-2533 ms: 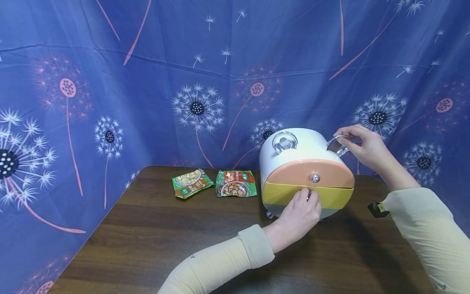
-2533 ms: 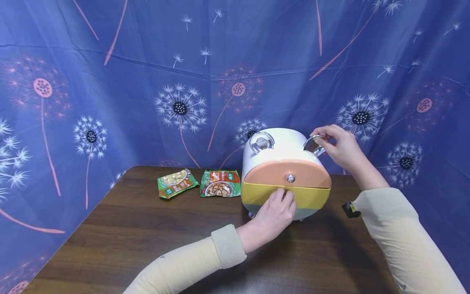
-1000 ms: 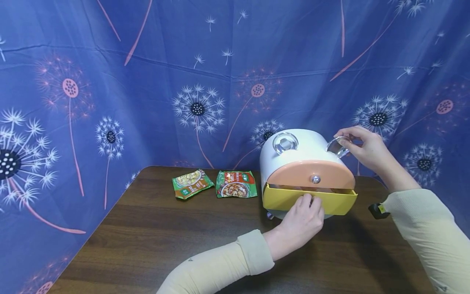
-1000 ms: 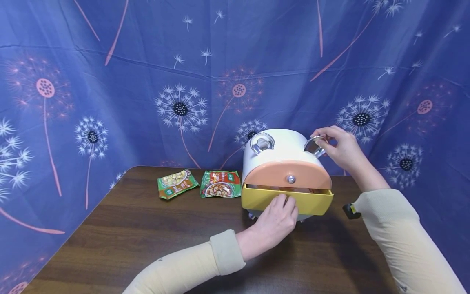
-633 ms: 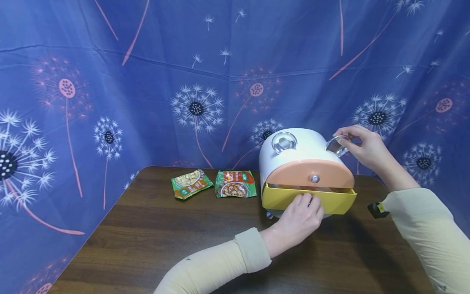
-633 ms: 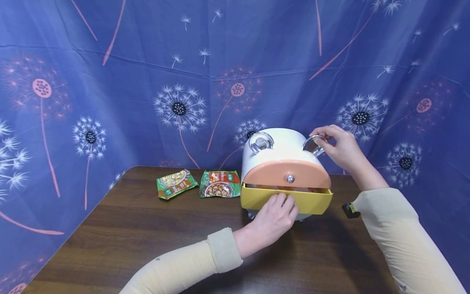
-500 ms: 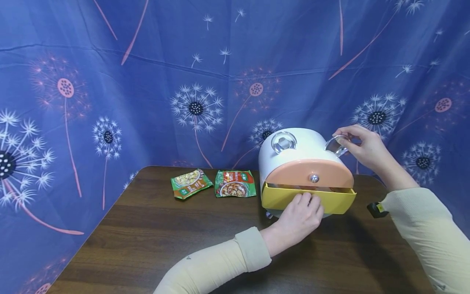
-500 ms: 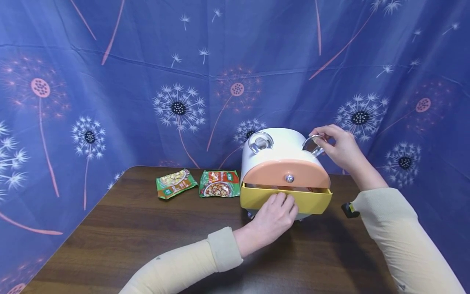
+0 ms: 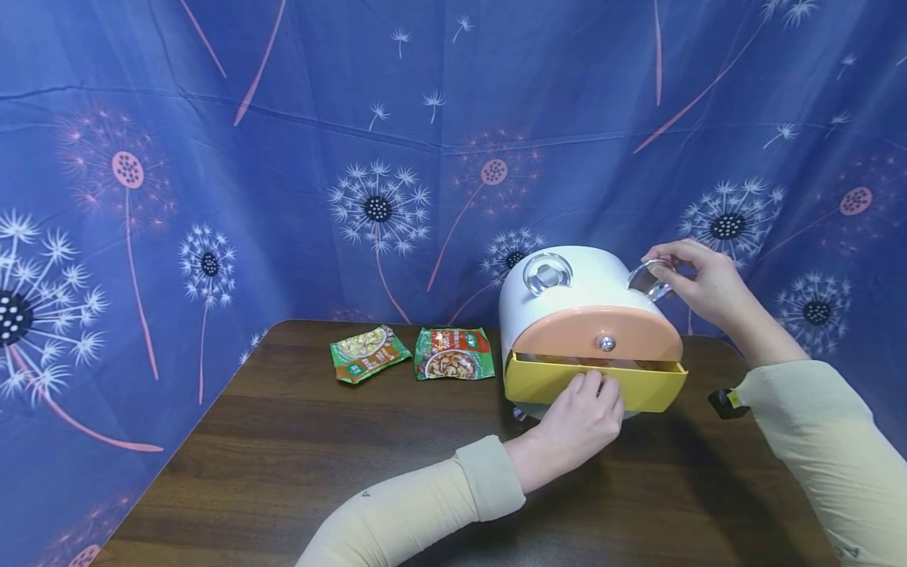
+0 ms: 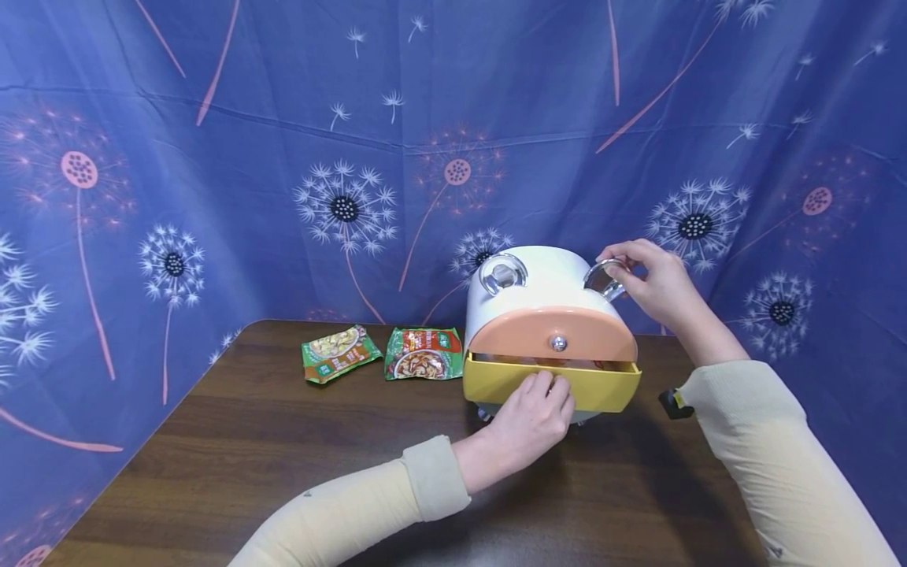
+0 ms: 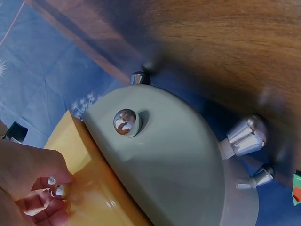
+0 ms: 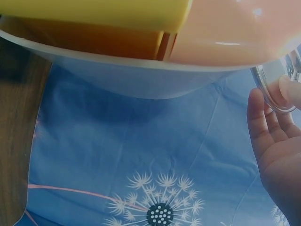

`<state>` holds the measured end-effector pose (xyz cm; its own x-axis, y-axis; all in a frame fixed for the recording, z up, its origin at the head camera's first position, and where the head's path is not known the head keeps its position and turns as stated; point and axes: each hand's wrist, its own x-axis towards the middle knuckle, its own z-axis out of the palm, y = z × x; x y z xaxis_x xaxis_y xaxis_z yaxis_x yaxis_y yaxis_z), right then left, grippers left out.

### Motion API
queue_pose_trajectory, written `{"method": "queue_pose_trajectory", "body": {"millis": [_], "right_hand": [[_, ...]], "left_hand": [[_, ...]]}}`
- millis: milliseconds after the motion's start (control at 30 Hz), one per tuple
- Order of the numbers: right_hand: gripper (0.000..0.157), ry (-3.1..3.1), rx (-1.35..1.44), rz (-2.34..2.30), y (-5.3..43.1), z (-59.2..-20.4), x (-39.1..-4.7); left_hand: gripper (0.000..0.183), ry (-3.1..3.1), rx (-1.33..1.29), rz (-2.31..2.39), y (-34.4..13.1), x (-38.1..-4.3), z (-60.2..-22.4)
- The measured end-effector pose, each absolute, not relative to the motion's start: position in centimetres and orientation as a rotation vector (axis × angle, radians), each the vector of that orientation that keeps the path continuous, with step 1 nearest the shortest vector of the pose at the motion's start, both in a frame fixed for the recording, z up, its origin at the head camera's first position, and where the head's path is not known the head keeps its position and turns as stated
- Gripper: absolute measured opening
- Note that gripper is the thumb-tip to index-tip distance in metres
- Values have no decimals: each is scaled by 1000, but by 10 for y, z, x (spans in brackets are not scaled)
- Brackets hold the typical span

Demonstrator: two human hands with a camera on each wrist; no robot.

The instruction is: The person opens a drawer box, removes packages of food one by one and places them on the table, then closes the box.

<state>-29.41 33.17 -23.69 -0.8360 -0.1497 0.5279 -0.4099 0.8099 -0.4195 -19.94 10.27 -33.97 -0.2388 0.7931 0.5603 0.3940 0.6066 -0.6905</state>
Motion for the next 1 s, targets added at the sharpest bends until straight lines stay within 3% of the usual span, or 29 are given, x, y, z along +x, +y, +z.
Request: {"method": "queue_pose_trajectory", "body": {"millis": [433, 1000], "right_hand": [[22, -2494, 438, 722, 332, -238, -295], [22, -2485, 462, 721, 331, -238, -296]], "left_hand": [[25, -1810, -917, 353, 121, -219, -372], [38, -1743, -932, 350, 106, -197, -348]]}}
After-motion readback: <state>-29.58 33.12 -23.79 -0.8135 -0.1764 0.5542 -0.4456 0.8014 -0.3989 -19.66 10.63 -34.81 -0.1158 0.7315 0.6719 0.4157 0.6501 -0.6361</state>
